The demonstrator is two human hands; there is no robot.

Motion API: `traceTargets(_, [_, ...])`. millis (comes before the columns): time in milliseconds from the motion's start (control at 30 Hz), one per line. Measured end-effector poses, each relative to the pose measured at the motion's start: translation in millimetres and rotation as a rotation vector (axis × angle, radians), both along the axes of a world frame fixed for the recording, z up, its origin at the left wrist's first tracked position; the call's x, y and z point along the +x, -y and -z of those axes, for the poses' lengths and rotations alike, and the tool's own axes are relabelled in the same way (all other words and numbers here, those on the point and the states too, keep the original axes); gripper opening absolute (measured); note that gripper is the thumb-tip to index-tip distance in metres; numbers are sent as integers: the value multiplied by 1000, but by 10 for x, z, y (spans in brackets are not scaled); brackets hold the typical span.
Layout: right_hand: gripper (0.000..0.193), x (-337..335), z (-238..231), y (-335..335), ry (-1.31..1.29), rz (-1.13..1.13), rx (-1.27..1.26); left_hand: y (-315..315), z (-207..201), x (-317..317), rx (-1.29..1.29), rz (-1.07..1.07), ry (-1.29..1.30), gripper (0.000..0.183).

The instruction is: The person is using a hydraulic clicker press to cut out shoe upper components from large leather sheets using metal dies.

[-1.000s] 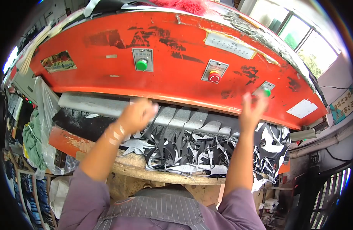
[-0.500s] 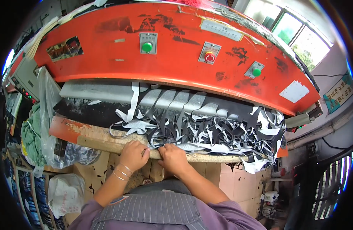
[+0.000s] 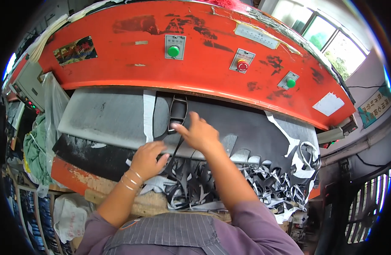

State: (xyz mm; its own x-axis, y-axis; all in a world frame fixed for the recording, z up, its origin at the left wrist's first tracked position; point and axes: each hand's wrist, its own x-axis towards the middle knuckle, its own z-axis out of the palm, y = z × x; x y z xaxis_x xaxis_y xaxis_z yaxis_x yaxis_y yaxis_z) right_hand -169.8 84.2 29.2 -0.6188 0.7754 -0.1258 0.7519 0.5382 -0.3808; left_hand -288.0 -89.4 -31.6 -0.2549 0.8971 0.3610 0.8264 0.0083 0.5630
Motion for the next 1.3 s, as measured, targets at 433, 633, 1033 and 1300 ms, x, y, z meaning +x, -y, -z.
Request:
traceTargets(433, [66, -247, 458, -700, -74, 93, 51, -938, -20, -384, -257, 85, 104, 24])
traceTargets(633, [80, 380, 664, -850, -248, -328, 114, -1226, 496, -194, 24, 101, 223, 24])
traceTargets(1033, [62, 406, 733, -678, -341, -372, 360, -1183, 438, -204, -38, 127, 177, 28])
traceTargets(1300, [64, 735, 302, -884, -888, 36, 282, -1183, -168, -322, -17, -3, 417, 11])
